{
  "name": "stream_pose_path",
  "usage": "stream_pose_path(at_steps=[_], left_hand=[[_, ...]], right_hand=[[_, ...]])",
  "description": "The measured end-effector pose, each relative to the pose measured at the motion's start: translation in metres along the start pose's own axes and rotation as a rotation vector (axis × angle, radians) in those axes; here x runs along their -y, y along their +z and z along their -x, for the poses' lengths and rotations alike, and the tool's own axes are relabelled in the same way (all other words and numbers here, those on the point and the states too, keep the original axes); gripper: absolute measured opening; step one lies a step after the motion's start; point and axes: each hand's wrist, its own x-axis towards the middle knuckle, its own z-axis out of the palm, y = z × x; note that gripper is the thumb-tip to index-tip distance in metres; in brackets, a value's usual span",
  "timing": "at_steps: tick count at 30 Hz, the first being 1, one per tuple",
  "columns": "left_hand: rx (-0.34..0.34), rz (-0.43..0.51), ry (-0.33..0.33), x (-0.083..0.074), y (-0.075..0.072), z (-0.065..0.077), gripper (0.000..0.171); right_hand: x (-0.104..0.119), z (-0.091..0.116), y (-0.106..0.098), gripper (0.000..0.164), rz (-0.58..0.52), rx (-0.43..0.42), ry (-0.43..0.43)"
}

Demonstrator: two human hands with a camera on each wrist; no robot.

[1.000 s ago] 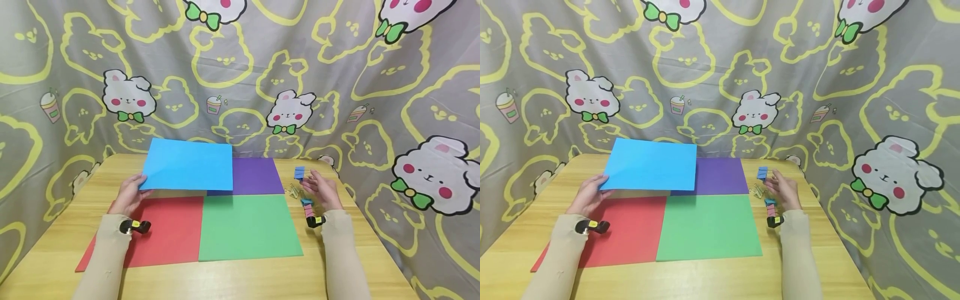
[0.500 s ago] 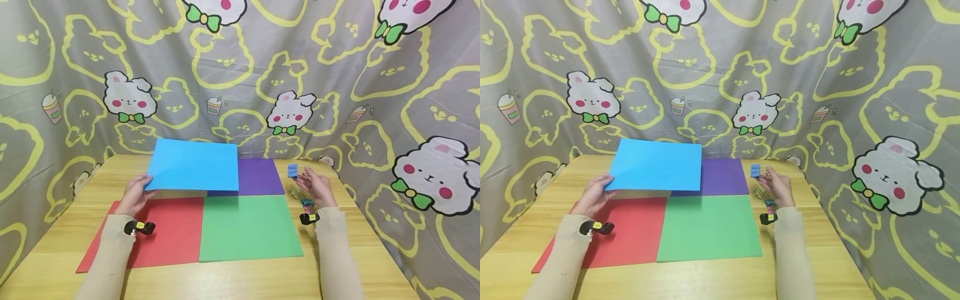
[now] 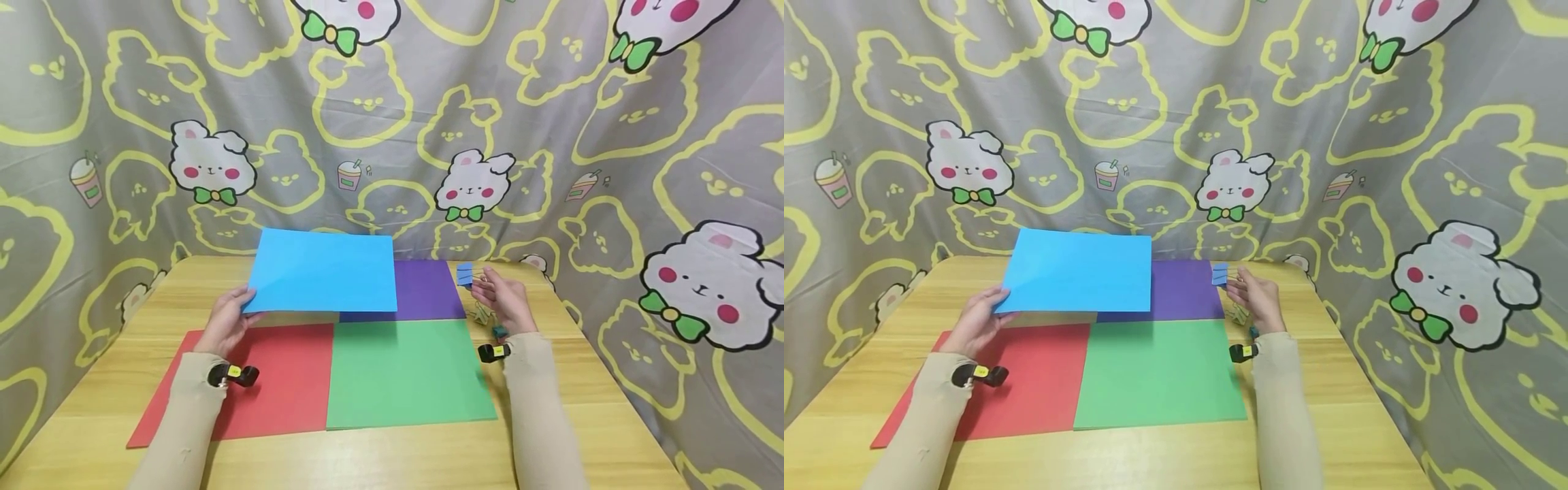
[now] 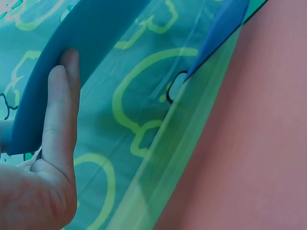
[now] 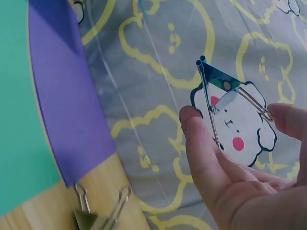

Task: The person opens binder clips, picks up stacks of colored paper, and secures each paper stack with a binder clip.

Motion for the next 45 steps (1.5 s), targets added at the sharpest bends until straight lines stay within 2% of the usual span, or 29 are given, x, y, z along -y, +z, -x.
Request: stream_pose_path(at_steps=[3, 13, 20, 23, 33, 45], left_hand=[[0.004, 0.003, 0.006, 0.001, 0.000, -0.001, 0.072], [0.013, -0.063, 0.022, 0.006, 0.006, -0.002, 0.073], [0.017, -0.072, 0.013, 0.012, 0.008, -0.001, 0.072], [0.024, -0.082, 0.015, 0.013, 0.008, 0.000, 0.072], [0.025, -0.077, 0.040, 0.010, 0.013, -0.002, 0.072], [0.029, -0.087, 0.054, 0.013, 0.015, -0.003, 0.070]], right_hand=[[-0.001, -0.003, 0.008, 0.067, 0.000, -0.004, -0.006], [-0.010, -0.008, 0.025, 0.064, 0.004, -0.027, 0.001], [-0.018, -0.005, 0.026, 0.036, -0.027, -0.018, 0.033], [-0.020, -0.004, 0.026, 0.033, -0.021, -0.018, 0.031], [-0.022, -0.007, 0.028, 0.059, 0.068, -0.009, 0.027], [-0.022, -0.007, 0.029, 0.059, 0.088, -0.010, 0.034]])
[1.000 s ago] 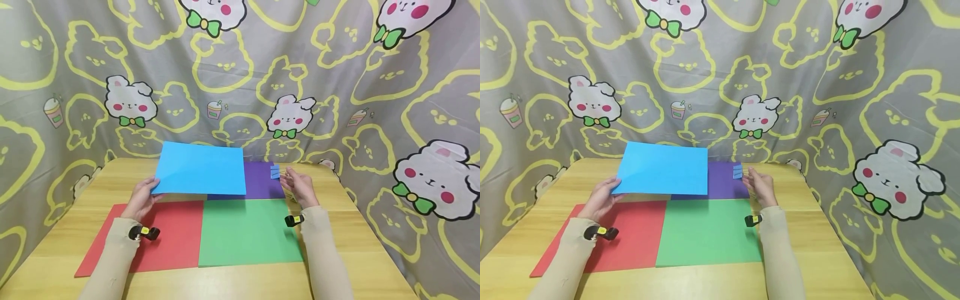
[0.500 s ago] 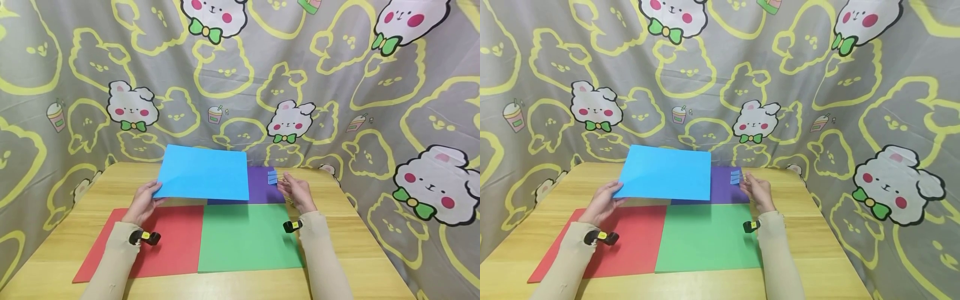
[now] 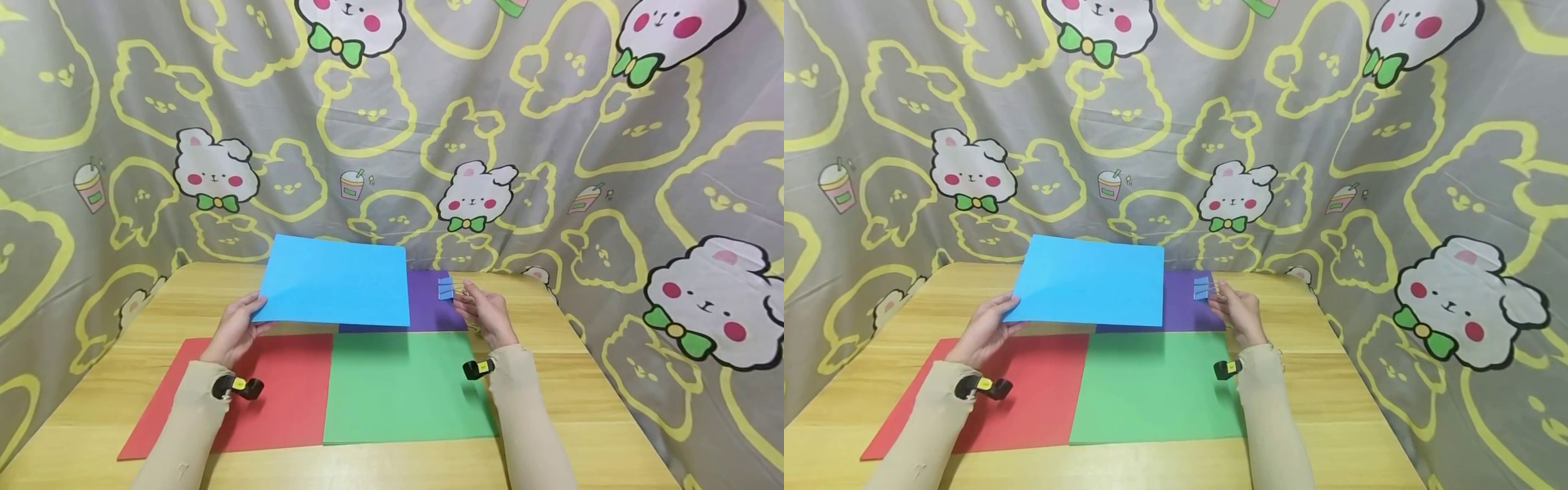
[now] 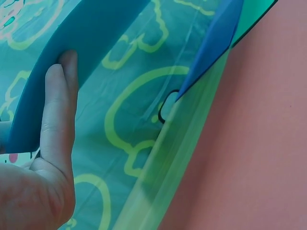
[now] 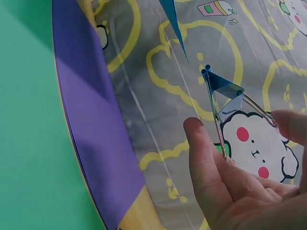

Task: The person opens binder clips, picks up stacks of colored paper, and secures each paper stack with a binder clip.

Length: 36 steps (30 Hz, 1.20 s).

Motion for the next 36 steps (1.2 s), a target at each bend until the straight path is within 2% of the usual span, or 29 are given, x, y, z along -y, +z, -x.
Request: stream_pose_path(at_steps=[8, 18, 30, 36], left_hand=[[0.011, -0.007, 0.012, -0.001, 0.004, 0.002, 0.068], [0.004, -0.021, -0.002, -0.002, 0.009, 0.003, 0.066], [0.027, -0.004, 0.021, -0.003, 0.013, 0.003, 0.065], [0.026, -0.012, 0.011, -0.002, 0.015, 0.003, 0.065]], right_hand=[[-0.001, 0.000, 0.003, 0.055, -0.022, 0.007, -0.001], [-0.004, -0.002, 0.005, 0.066, -0.063, -0.016, -0.012], [-0.004, -0.003, 0.008, 0.062, -0.123, -0.030, -0.029], [-0.005, -0.004, 0.010, 0.056, -0.142, -0.010, -0.042]])
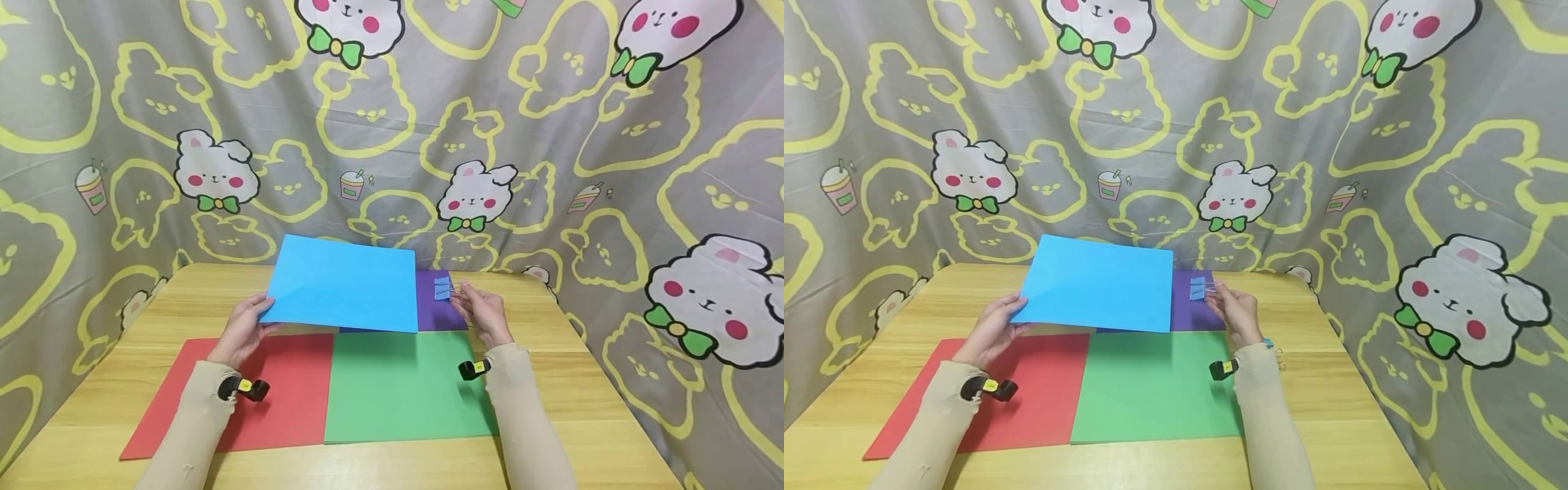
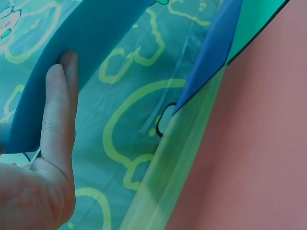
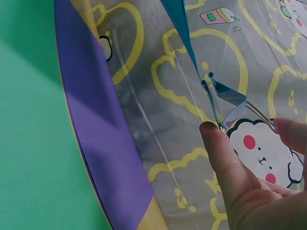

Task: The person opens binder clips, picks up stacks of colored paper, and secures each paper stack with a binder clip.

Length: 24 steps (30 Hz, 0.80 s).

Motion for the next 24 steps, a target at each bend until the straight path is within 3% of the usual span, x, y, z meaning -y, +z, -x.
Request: stream_pose_path(at_steps=[6, 10, 13, 17, 24], left_hand=[[-0.003, -0.004, -0.012, -0.0002, 0.0020, 0.0006, 0.066], [0.003, -0.003, -0.006, -0.0001, 0.0033, 0.0009, 0.066], [0.011, 0.004, 0.003, 0.0002, 0.0040, 0.0007, 0.066], [0.015, 0.011, 0.008, 0.0007, 0.0061, 0.0001, 0.065], [0.029, -0.016, 0.021, 0.0013, 0.0097, 0.0011, 0.065]], right_hand=[[-0.0009, -0.0003, 0.0010, 0.052, -0.032, 0.010, 0.024], [0.0000, 0.0006, 0.0021, 0.040, -0.060, 0.002, 0.031], [0.0007, 0.0016, 0.0031, 0.041, -0.077, -0.002, 0.037], [0.0009, 0.0026, 0.0044, 0.056, -0.088, -0.003, 0.051], [0.0010, 0.0030, 0.0070, 0.057, -0.117, 0.006, 0.043]])
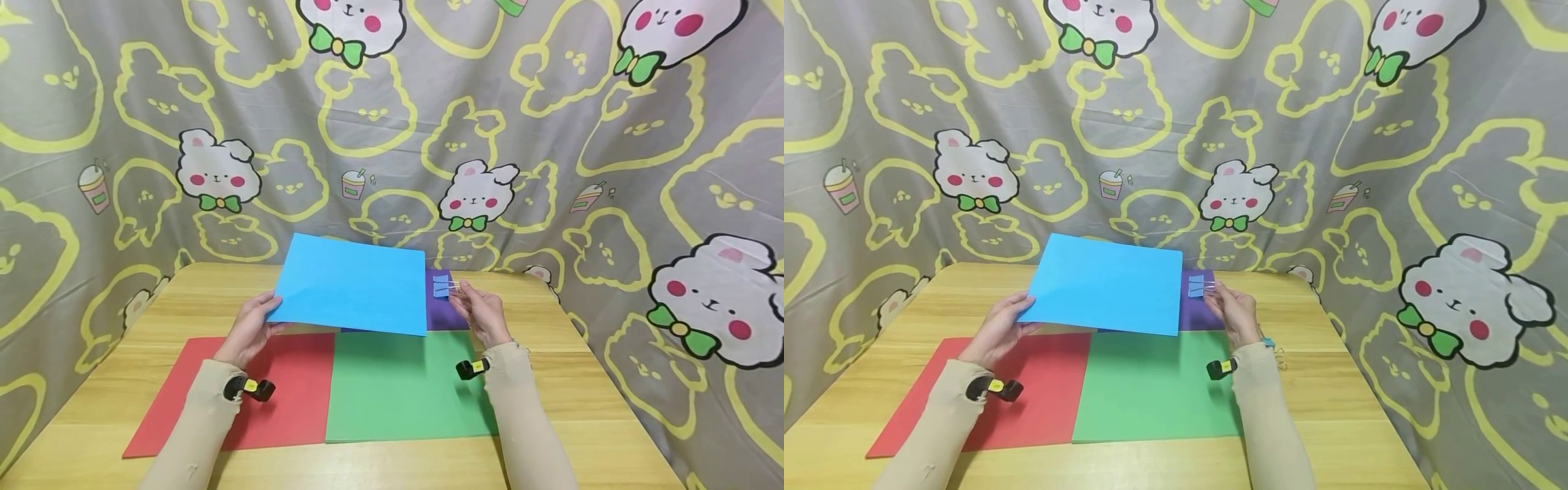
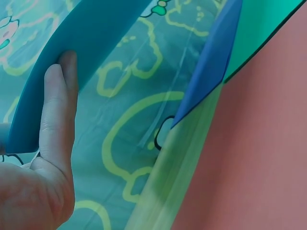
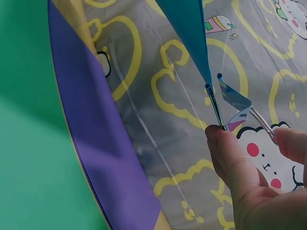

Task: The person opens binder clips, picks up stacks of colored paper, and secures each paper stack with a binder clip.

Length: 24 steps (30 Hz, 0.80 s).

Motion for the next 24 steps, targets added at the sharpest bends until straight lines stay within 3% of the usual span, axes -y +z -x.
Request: stream_pose_path(at_steps=[14, 24], left_hand=[[0.024, -0.025, 0.003, 0.0002, 0.0065, 0.0010, 0.062], [0.025, 0.008, 0.014, 0.0029, 0.0088, -0.0012, 0.062]], right_hand=[[-0.0009, 0.0005, 0.0038, 0.056, -0.019, -0.001, 0.021], [-0.0019, -0.0013, 0.0043, 0.053, -0.042, -0.001, 0.038]])
